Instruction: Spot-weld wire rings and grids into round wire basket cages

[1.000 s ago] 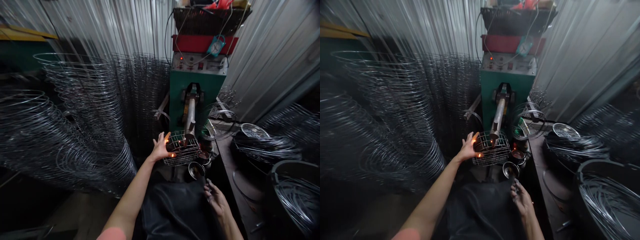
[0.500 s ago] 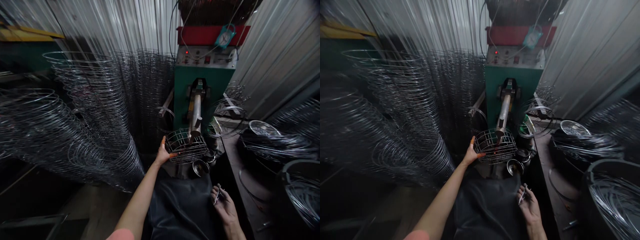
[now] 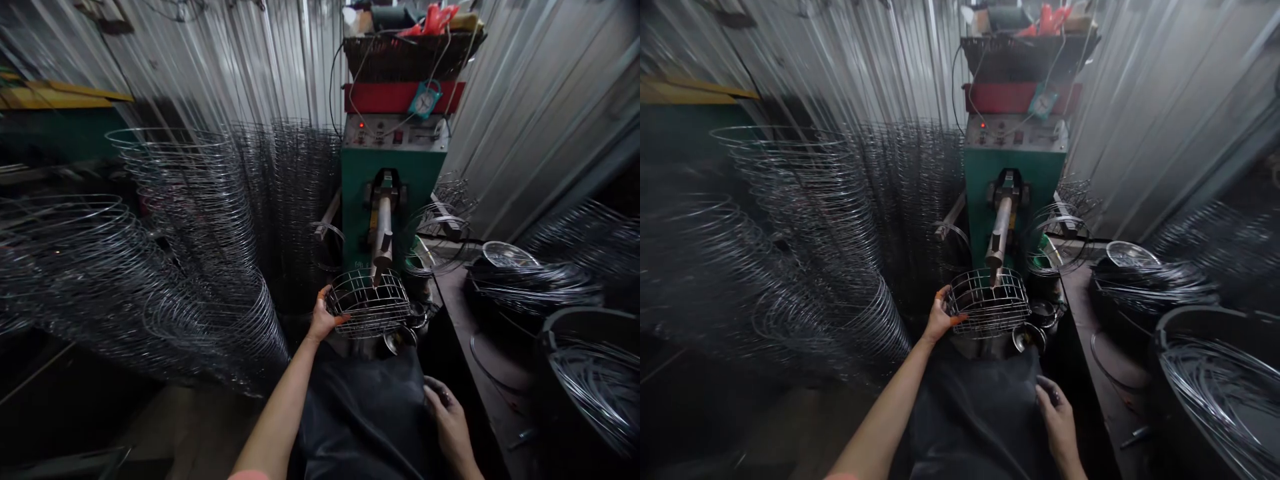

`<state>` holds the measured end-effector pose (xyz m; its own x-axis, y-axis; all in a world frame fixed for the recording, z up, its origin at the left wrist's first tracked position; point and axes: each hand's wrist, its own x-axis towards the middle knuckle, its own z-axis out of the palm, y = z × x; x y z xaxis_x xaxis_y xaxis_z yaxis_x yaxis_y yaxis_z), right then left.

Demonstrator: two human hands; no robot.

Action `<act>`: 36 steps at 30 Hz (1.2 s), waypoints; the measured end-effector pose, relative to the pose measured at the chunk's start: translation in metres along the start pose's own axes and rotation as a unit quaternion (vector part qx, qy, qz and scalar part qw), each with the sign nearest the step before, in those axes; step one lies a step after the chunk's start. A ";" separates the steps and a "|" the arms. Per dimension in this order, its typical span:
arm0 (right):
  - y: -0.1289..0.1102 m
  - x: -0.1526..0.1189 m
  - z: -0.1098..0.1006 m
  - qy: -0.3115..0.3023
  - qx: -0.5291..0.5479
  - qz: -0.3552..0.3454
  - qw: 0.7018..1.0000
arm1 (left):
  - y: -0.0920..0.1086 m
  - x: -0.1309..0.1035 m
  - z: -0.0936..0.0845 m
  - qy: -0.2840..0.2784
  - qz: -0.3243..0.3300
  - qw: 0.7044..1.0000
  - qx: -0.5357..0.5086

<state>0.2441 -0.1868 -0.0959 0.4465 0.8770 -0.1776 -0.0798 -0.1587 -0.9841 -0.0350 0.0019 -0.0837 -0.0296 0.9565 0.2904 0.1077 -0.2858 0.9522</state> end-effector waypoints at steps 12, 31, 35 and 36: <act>0.038 -0.019 -0.020 -0.077 -0.246 -0.141 0.956 | 0.008 0.001 -0.010 0.002 -0.016 0.992 0.122; -0.126 0.043 0.112 -0.212 -0.555 -0.345 0.726 | 0.103 -0.031 0.024 -0.182 0.052 0.912 0.363; -0.117 0.051 0.100 -0.296 -0.447 -0.350 0.768 | 0.101 -0.026 0.025 -0.187 0.037 0.919 0.347; -0.118 0.053 0.096 -0.323 -0.430 -0.351 0.767 | 0.100 -0.025 0.025 -0.189 0.034 0.921 0.340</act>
<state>0.1917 -0.0780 0.0108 -0.4462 0.8806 0.1595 0.7189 0.4589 -0.5222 0.0015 -0.0493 0.0022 0.3334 0.9271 0.1712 0.6971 -0.3647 0.6172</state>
